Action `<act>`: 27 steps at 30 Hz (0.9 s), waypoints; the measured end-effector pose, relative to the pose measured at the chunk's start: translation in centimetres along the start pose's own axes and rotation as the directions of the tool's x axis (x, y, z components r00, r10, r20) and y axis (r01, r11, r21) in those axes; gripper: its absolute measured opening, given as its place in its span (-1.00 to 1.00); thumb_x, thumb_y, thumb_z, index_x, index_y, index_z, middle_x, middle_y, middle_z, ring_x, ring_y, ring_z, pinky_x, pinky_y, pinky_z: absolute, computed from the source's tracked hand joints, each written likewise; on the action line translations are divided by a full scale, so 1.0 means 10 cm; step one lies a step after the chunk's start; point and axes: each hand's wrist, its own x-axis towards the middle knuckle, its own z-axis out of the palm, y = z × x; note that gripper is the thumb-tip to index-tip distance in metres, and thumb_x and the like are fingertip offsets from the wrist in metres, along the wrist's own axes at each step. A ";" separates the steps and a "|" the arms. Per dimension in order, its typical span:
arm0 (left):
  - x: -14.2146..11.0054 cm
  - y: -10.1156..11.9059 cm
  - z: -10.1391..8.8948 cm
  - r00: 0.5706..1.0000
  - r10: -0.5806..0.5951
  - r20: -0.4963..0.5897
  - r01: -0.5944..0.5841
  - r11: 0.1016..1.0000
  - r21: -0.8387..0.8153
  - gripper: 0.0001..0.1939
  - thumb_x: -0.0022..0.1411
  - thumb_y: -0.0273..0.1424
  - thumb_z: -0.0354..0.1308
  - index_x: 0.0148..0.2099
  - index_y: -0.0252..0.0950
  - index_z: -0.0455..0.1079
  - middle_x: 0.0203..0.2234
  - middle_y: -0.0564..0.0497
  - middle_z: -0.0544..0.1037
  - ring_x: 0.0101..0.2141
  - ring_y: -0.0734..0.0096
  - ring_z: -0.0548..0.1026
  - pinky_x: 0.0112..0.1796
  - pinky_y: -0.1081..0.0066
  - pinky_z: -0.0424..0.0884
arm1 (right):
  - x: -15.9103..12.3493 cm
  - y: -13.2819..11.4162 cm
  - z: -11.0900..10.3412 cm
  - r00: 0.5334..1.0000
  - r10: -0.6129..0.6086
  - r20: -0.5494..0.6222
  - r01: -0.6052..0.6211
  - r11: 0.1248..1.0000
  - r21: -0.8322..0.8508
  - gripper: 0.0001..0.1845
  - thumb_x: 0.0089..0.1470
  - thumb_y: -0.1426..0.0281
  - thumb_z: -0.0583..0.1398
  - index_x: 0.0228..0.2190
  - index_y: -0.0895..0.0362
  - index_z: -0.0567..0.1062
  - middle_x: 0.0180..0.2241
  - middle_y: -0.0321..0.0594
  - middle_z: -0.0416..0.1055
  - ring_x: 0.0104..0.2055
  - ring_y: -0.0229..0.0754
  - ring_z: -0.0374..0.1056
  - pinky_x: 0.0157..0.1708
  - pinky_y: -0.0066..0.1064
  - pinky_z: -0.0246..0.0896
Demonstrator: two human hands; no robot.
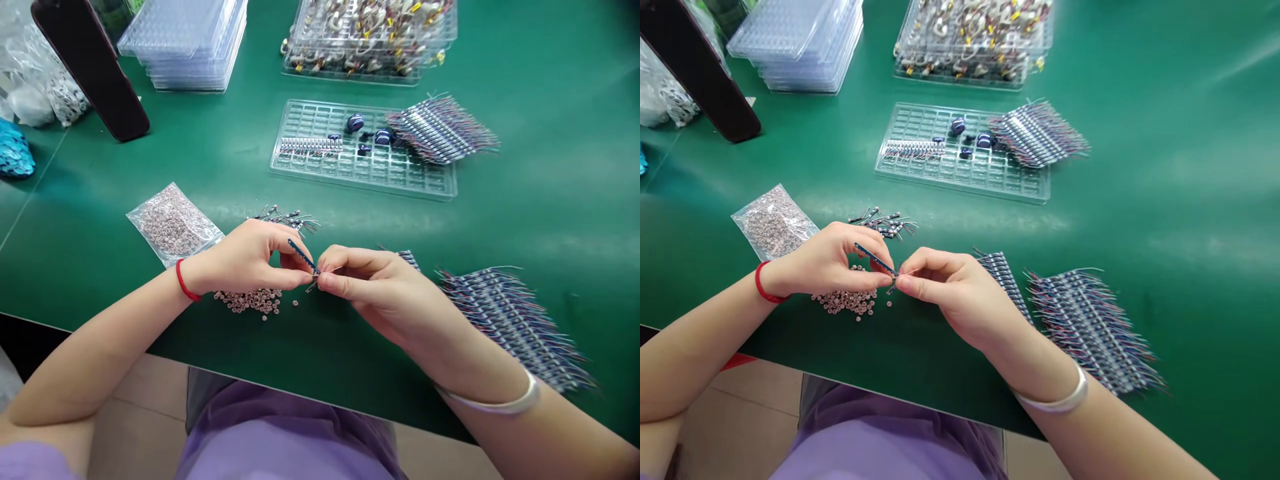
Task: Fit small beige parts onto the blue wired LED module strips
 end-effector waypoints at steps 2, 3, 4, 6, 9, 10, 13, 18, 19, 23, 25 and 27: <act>0.07 -0.05 -0.05 1.000 0.004 0.031 -0.006 0.999 0.049 -0.95 0.13 -0.46 0.25 -0.35 -0.32 0.53 -0.45 0.02 0.58 -0.41 0.45 0.51 -0.34 0.48 0.42 | 0.01 0.00 -0.04 0.999 0.039 -0.022 -0.038 0.999 0.039 -0.66 -0.27 0.14 0.47 -0.63 0.10 0.54 -0.58 -0.30 0.40 -0.50 -0.23 0.26 -0.48 -0.39 0.24; 0.10 -0.08 -0.08 1.000 0.003 0.028 -0.005 0.995 0.102 -0.95 0.13 -0.47 0.24 -0.35 -0.33 0.52 -0.44 0.02 0.58 -0.41 0.45 0.51 -0.34 0.48 0.41 | 0.01 0.00 -0.05 0.997 0.046 -0.053 -0.044 0.998 0.049 -0.67 -0.29 0.15 0.48 -0.63 0.10 0.54 -0.57 -0.30 0.41 -0.50 -0.24 0.27 -0.47 -0.40 0.24; 0.13 -0.12 -0.11 1.000 0.001 0.008 -0.003 0.986 0.169 -0.95 0.14 -0.48 0.23 -0.36 -0.33 0.52 -0.44 0.02 0.58 -0.41 0.45 0.50 -0.35 0.47 0.40 | 0.01 0.00 -0.07 0.995 0.047 -0.091 -0.042 0.998 0.052 -0.68 -0.29 0.17 0.48 -0.61 0.09 0.55 -0.56 -0.31 0.41 -0.50 -0.25 0.28 -0.46 -0.41 0.24; 0.16 -0.22 -0.15 0.999 -0.006 -0.037 0.017 0.949 0.315 -0.93 0.13 -0.52 0.22 -0.39 -0.32 0.51 -0.45 0.03 0.56 -0.41 0.45 0.49 -0.35 0.46 0.37 | 0.01 0.02 -0.10 0.987 0.038 -0.156 -0.032 0.999 0.039 -0.68 -0.30 0.17 0.49 -0.58 0.08 0.56 -0.55 -0.31 0.43 -0.48 -0.26 0.29 -0.45 -0.43 0.25; 0.16 -0.35 -0.16 0.995 -0.023 -0.099 0.067 0.881 0.468 -0.93 0.14 -0.52 0.24 -0.39 -0.30 0.50 -0.47 0.05 0.52 -0.41 0.43 0.47 -0.34 0.42 0.34 | 0.01 0.06 -0.11 0.982 0.026 -0.190 -0.029 0.999 -0.016 -0.63 -0.31 0.10 0.48 -0.52 0.08 0.57 -0.51 -0.29 0.46 -0.44 -0.22 0.34 -0.41 -0.41 0.28; 0.15 -0.38 -0.16 0.991 -0.021 -0.134 0.086 0.864 0.497 -0.93 0.15 -0.50 0.25 -0.40 -0.30 0.50 -0.47 0.05 0.52 -0.40 0.41 0.47 -0.33 0.41 0.34 | 0.01 0.07 -0.11 0.982 0.027 -0.188 -0.035 0.999 -0.041 -0.61 -0.30 0.08 0.47 -0.50 0.08 0.57 -0.49 -0.27 0.47 -0.42 -0.20 0.35 -0.40 -0.39 0.29; 0.09 -0.41 -0.13 0.972 0.017 -0.234 0.115 0.836 0.536 -0.91 0.18 -0.43 0.26 -0.39 -0.30 0.48 -0.43 0.02 0.49 -0.34 0.36 0.46 -0.28 0.37 0.36 | 0.01 0.10 -0.10 0.986 0.016 -0.163 -0.039 0.990 -0.138 -0.59 -0.23 0.04 0.42 -0.48 0.09 0.54 -0.47 -0.25 0.47 -0.39 -0.17 0.35 -0.37 -0.37 0.29; -0.03 -0.36 -0.09 0.972 0.059 -0.228 0.089 0.804 0.588 -0.92 0.22 -0.44 0.22 -0.35 -0.28 0.49 -0.41 0.01 0.47 -0.31 0.32 0.45 -0.23 0.33 0.37 | -0.04 0.11 -0.09 0.994 -0.077 -0.076 0.045 0.934 -0.354 -0.70 0.02 0.11 0.28 -0.46 0.09 0.47 -0.51 -0.27 0.40 -0.45 -0.19 0.29 -0.45 -0.38 0.23; -0.05 -0.35 -0.09 0.973 0.063 -0.221 0.084 0.797 0.598 -0.92 0.24 -0.44 0.21 -0.34 -0.29 0.49 -0.41 0.00 0.48 -0.31 0.32 0.45 -0.24 0.32 0.38 | -0.07 0.11 -0.08 0.994 -0.098 -0.047 0.071 0.913 -0.402 -0.75 0.07 0.16 0.25 -0.45 0.09 0.46 -0.52 -0.28 0.38 -0.47 -0.19 0.28 -0.46 -0.38 0.21; -0.13 -0.37 -0.17 0.958 0.103 -0.266 0.088 0.781 0.618 -0.89 0.27 -0.42 0.17 -0.31 -0.28 0.50 -0.42 -0.01 0.51 -0.33 0.33 0.45 -0.24 0.31 0.37 | -0.16 0.18 0.00 0.970 -0.236 0.060 0.227 0.787 -0.573 -0.86 0.15 0.39 0.16 -0.46 0.08 0.40 -0.51 -0.29 0.32 -0.47 -0.21 0.26 -0.47 -0.38 0.19; -0.16 -0.40 -0.25 0.924 0.134 -0.358 0.130 0.769 0.625 -0.88 0.27 -0.42 0.16 -0.31 -0.26 0.50 -0.46 0.01 0.50 -0.37 0.34 0.43 -0.27 0.32 0.36 | -0.19 0.24 0.05 0.945 -0.315 0.091 0.301 0.722 -0.624 -0.85 0.16 0.45 0.14 -0.46 0.08 0.37 -0.49 -0.27 0.32 -0.45 -0.20 0.26 -0.45 -0.37 0.20; -0.19 -0.46 -0.33 0.877 0.164 -0.452 0.187 0.751 0.634 -0.88 0.26 -0.43 0.16 -0.33 -0.25 0.50 -0.52 0.03 0.47 -0.41 0.35 0.41 -0.32 0.31 0.35 | -0.21 0.29 0.08 0.922 -0.370 0.116 0.351 0.669 -0.655 -0.85 0.17 0.48 0.14 -0.45 0.08 0.35 -0.48 -0.26 0.32 -0.44 -0.19 0.26 -0.45 -0.37 0.21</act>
